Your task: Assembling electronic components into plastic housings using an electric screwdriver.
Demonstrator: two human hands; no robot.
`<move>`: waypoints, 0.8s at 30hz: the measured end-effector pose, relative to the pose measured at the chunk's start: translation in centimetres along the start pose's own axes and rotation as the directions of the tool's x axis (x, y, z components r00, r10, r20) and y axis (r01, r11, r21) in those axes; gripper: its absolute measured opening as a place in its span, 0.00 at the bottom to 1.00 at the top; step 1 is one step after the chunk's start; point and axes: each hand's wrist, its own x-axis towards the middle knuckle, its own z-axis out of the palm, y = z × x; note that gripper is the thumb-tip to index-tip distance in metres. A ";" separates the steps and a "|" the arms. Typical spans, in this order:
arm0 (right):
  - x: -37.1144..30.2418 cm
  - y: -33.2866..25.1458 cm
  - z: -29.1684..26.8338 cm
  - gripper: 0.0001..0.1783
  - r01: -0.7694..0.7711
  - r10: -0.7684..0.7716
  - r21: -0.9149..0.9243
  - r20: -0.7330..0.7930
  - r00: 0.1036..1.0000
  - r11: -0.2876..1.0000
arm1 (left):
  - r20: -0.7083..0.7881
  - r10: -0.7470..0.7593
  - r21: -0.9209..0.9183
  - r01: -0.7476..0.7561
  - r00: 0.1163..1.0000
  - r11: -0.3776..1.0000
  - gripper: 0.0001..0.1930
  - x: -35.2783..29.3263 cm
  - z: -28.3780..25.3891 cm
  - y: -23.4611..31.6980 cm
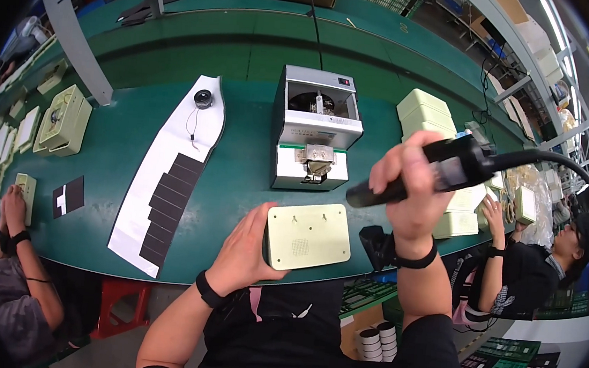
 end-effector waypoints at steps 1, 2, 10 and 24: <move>0.6 -0.3 0.2 0.09 0.042 -0.041 0.083 -0.015 0.999 0.996 | 0.004 -0.010 -0.016 0.010 1.000 1.000 0.56 0.0 0.1 0.0; 1.1 -0.3 0.5 0.09 0.047 -0.045 0.080 -0.019 0.999 0.996 | 0.006 -0.004 -0.015 0.004 1.000 1.000 0.56 0.2 0.3 0.1; 4.6 2.2 2.9 0.10 0.011 -0.012 -0.058 -0.012 1.000 0.998 | -0.038 -0.014 0.003 0.014 0.999 1.000 0.56 0.4 0.7 0.0; -0.5 1.0 6.3 0.09 -0.099 0.070 0.125 0.218 0.973 0.987 | -0.011 -0.004 -0.080 0.003 1.000 0.997 0.55 0.7 0.6 -0.2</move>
